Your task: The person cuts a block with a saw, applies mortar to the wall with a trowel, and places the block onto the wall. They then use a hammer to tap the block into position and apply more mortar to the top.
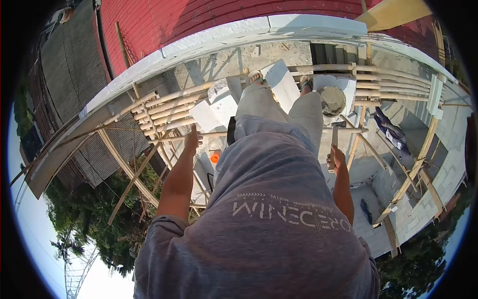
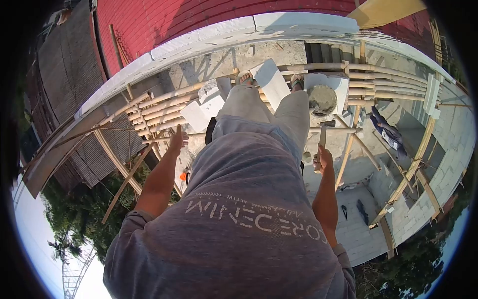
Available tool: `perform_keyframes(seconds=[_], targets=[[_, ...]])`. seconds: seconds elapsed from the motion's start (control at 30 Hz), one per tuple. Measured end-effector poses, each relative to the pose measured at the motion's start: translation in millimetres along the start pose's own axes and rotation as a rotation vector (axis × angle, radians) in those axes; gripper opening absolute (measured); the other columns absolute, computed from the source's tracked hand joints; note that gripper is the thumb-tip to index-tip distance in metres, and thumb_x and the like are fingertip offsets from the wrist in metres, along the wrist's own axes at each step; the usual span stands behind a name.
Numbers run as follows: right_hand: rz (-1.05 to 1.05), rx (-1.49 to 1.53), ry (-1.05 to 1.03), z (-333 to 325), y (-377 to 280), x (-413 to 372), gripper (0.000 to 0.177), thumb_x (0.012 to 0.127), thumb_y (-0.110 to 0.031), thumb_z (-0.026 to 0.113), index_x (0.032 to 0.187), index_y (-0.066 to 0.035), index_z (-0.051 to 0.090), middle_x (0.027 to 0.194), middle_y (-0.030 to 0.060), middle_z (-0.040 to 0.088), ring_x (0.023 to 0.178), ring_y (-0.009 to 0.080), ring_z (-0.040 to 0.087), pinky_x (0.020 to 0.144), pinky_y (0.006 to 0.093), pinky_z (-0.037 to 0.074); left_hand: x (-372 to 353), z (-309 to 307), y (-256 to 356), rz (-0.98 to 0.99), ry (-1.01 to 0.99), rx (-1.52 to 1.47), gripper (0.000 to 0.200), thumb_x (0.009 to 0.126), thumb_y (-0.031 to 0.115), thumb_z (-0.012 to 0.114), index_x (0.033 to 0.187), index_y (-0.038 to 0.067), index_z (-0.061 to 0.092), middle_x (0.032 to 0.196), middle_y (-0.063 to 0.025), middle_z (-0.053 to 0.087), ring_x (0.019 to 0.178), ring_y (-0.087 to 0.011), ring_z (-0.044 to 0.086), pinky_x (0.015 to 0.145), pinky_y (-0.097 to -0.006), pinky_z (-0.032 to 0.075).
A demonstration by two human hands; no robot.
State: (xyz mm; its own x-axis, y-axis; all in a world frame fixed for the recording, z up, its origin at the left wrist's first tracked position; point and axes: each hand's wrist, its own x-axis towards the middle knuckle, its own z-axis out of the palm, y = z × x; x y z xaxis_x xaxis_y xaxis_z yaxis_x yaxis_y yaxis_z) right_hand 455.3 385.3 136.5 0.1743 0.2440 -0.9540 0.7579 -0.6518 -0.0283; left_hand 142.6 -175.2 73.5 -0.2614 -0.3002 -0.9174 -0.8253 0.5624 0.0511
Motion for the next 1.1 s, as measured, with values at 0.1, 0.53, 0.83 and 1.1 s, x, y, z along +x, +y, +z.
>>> perform_keyframes(seconds=[0.1,0.53,0.83,1.1], targets=[[-0.066,-0.040,0.000,-6,-17,-4,0.036,0.095,-0.044,0.060,0.101,-0.011,0.048,0.068,0.0036,0.047,0.049,0.0154,0.051,0.042,0.0320,0.043,-5,21,-30,-0.077,-0.043,0.005,0.078,0.090,0.075,0.041,0.117,0.006,0.064,0.096,-0.0110,0.071,0.063,-0.0175,0.061,0.058,-0.0345,0.044],[-0.082,-0.261,0.043,-11,-67,-7,0.038,0.094,-0.047,0.060,0.098,-0.010,0.050,0.068,0.0040,0.048,0.048,0.0161,0.051,0.042,0.0327,0.043,-12,67,-68,-0.149,-0.114,-0.145,0.066,0.091,0.065,0.052,0.114,0.005,0.065,0.078,-0.0050,0.068,0.058,-0.0155,0.059,0.058,-0.0354,0.044],[-0.162,-0.071,0.000,18,-46,1,0.034,0.092,-0.041,0.064,0.097,-0.010,0.052,0.067,0.0033,0.048,0.048,0.0145,0.050,0.042,0.0317,0.042,-7,33,24,0.148,-0.171,-0.206,0.058,0.099,0.054,0.048,0.129,0.005,0.059,0.109,-0.0109,0.069,0.083,-0.0191,0.065,0.074,-0.0324,0.048],[-0.073,0.196,-0.035,62,6,1,0.037,0.093,-0.041,0.063,0.092,-0.007,0.050,0.067,0.0060,0.051,0.047,0.0143,0.049,0.043,0.0331,0.043,-11,9,152,0.400,-0.230,-0.053,0.062,0.100,0.054,0.045,0.139,0.005,0.049,0.119,-0.0135,0.066,0.096,-0.0190,0.063,0.083,-0.0337,0.047]])
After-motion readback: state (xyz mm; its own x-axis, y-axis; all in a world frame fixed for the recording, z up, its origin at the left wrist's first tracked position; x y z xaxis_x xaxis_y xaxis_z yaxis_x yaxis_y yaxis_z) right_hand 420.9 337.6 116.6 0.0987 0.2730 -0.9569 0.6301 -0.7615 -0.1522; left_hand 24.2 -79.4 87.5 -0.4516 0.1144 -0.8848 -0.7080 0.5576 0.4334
